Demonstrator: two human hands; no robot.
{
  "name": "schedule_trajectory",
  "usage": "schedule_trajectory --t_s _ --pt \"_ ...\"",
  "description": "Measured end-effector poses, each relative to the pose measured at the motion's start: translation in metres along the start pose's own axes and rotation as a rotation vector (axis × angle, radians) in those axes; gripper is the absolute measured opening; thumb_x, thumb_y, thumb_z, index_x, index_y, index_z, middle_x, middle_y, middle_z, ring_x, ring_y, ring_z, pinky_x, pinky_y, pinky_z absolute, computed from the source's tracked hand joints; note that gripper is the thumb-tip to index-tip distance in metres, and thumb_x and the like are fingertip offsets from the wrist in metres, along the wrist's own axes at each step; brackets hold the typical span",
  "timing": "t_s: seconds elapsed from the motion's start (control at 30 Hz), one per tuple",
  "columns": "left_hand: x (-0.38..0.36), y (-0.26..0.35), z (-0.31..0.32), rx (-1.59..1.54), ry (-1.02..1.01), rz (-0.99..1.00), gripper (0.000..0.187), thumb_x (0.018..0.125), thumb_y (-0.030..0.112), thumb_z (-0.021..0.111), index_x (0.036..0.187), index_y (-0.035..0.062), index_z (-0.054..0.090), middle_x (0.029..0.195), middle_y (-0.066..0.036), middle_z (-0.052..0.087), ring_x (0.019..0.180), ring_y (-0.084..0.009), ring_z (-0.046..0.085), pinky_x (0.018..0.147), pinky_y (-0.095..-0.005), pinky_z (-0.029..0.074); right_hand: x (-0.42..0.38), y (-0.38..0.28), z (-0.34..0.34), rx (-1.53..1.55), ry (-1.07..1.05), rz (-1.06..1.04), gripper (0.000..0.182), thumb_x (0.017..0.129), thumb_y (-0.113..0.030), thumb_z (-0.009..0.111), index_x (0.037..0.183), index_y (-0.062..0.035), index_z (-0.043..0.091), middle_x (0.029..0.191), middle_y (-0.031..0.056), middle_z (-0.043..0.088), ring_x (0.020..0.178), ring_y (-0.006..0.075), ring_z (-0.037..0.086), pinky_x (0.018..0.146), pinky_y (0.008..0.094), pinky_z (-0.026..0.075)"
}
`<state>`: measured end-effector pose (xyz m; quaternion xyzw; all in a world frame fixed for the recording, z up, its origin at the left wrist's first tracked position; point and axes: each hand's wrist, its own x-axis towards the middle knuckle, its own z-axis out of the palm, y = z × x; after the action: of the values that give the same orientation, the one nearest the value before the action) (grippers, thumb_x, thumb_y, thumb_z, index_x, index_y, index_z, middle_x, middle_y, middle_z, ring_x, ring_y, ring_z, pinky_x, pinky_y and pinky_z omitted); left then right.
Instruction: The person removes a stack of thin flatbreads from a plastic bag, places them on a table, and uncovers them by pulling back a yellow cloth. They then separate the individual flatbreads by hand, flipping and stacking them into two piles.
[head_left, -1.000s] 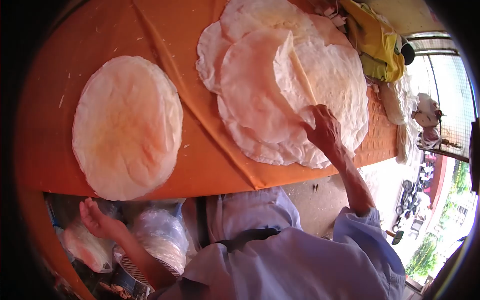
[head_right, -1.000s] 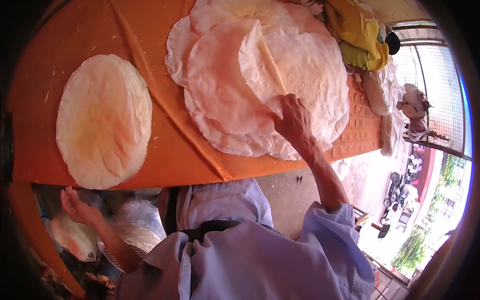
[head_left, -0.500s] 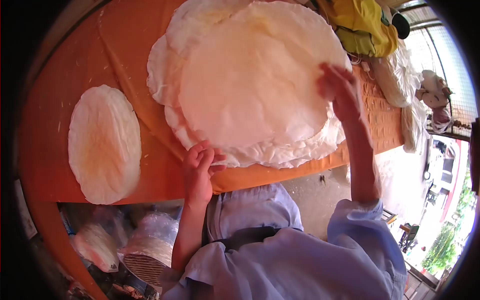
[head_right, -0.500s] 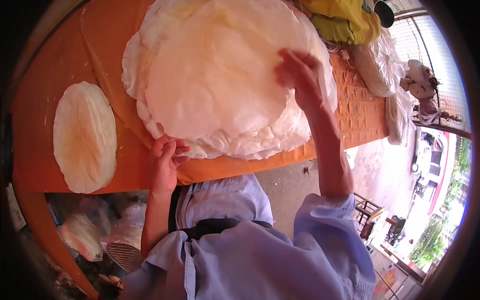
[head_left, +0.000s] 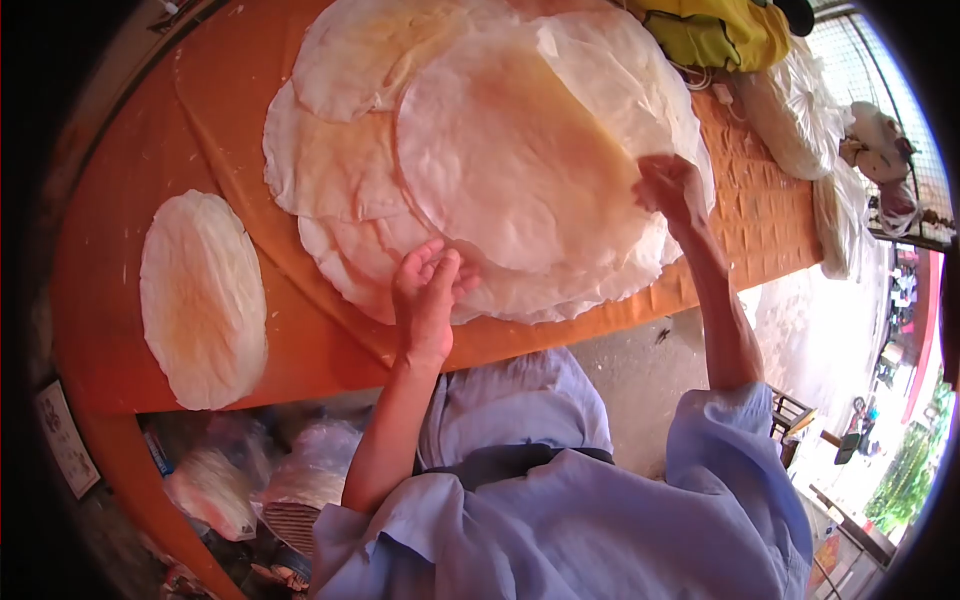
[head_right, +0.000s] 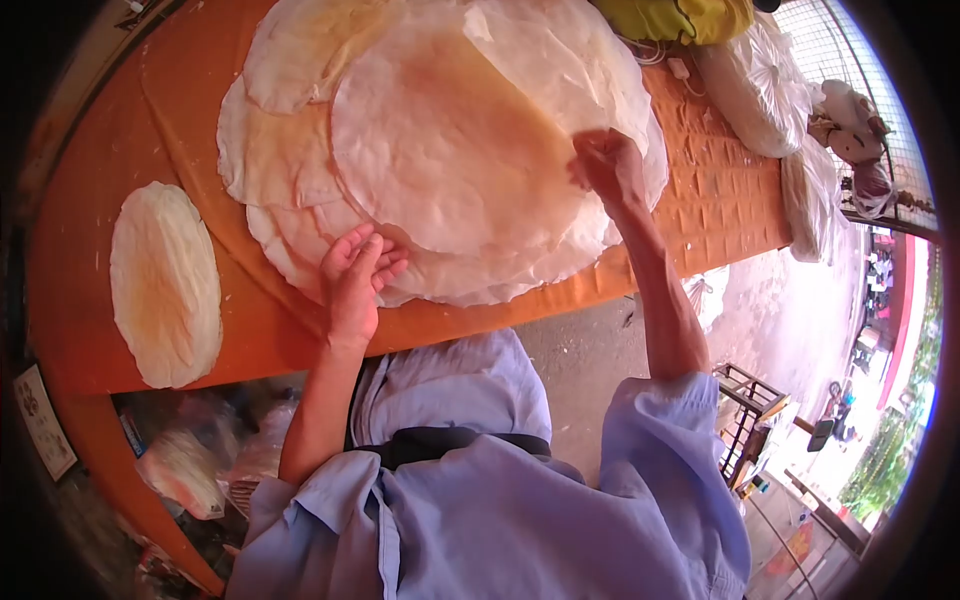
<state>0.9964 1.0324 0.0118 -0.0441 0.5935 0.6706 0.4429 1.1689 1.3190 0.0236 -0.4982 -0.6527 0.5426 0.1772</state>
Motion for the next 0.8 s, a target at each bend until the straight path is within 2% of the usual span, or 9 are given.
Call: schedule_trajectory --t_s 0.13,0.2,0.27,0.33,0.43,0.53,0.63,0.73,0.8 --pt "-0.004 -0.006 -0.005 -0.166 -0.066 -0.110 0.021 0.093 0.015 0.057 0.108 -0.0004 0.054 0.099 -0.013 0.062 0.091 -0.0237 0.064 0.082 -0.0351 0.055 -0.020 -0.008 0.004 -0.623 0.371 -0.232 0.044 0.078 -0.018 0.072 0.113 0.0038 0.057 0.083 0.0158 0.067 0.074 0.0283 0.064 0.067 0.0367 0.051" --pt "-0.001 -0.007 -0.003 -0.260 -0.128 -0.134 0.022 0.093 0.016 0.057 0.108 0.0004 0.054 0.100 -0.013 0.062 0.093 -0.0239 0.064 0.084 -0.0358 0.055 -0.040 -0.021 0.018 -0.824 0.535 -0.510 0.061 0.070 -0.023 0.079 0.121 -0.0004 0.055 0.099 0.0179 0.064 0.098 0.0356 0.059 0.085 0.0398 0.046" --pt "0.000 -0.007 0.003 -0.340 -0.190 -0.148 0.022 0.093 0.018 0.057 0.108 0.0017 0.055 0.101 -0.012 0.063 0.094 -0.0238 0.063 0.085 -0.0366 0.054 -0.071 -0.045 0.037 -0.715 -0.002 -0.745 0.066 0.066 -0.030 0.081 0.122 -0.0060 0.058 0.113 0.0189 0.059 0.113 0.0358 0.053 0.094 0.0427 0.042" --pt "0.001 -0.004 0.014 -0.407 -0.230 -0.158 0.021 0.093 0.016 0.058 0.108 0.0021 0.055 0.100 -0.010 0.063 0.094 -0.0214 0.063 0.086 -0.0359 0.053 -0.091 -0.041 0.068 -0.851 -0.161 -0.847 0.061 0.067 -0.038 0.079 0.119 -0.0097 0.062 0.126 0.0224 0.051 0.122 0.0382 0.046 0.099 0.0461 0.038" --pt "0.002 0.008 0.024 -0.357 -0.225 -0.124 0.020 0.093 0.018 0.058 0.107 0.0043 0.056 0.101 -0.009 0.063 0.095 -0.0210 0.063 0.085 -0.0355 0.054 -0.091 -0.032 0.073 -0.984 0.073 -0.782 0.060 0.069 -0.043 0.076 0.115 -0.0071 0.063 0.133 0.0245 0.045 0.126 0.0414 0.041 0.102 0.0483 0.035" --pt "0.011 0.011 0.027 -0.260 -0.185 -0.161 0.019 0.093 0.018 0.059 0.107 0.0055 0.057 0.101 -0.007 0.064 0.092 -0.0201 0.064 0.080 -0.0350 0.055 -0.078 -0.026 0.051 -0.746 -0.007 -0.540 0.060 0.072 -0.044 0.074 0.114 -0.0031 0.063 0.135 0.0268 0.043 0.124 0.0422 0.042 0.101 0.0471 0.037" --pt "0.019 -0.001 0.031 -0.155 -0.150 -0.132 0.019 0.091 0.014 0.060 0.108 0.0057 0.057 0.098 -0.006 0.065 0.086 -0.0181 0.065 0.073 -0.0345 0.056 -0.057 -0.026 0.052 -0.955 0.152 -0.677 0.043 0.078 -0.036 0.070 0.105 -0.0040 0.065 0.121 0.0228 0.055 0.111 0.0377 0.053 0.088 0.0471 0.046" --pt "0.021 -0.001 0.026 -0.158 -0.155 -0.086 0.019 0.089 0.010 0.061 0.107 0.0055 0.058 0.095 -0.005 0.066 0.081 -0.0171 0.066 0.068 -0.0340 0.057 -0.039 -0.017 0.038 -0.842 0.055 -0.573 0.021 0.083 -0.023 0.065 0.096 -0.0060 0.066 0.100 0.0166 0.064 0.088 0.0367 0.062 0.075 0.0447 0.050" --pt "0.020 -0.001 0.027 -0.182 -0.161 -0.076 0.017 0.089 0.009 0.061 0.105 0.0053 0.059 0.093 -0.005 0.066 0.079 -0.0168 0.066 0.067 -0.0336 0.057 -0.021 0.003 0.022 -0.754 0.216 -0.648 0.014 0.084 -0.021 0.061 0.085 -0.0064 0.063 0.078 0.0140 0.065 0.072 0.0357 0.063 0.063 0.0449 0.050"
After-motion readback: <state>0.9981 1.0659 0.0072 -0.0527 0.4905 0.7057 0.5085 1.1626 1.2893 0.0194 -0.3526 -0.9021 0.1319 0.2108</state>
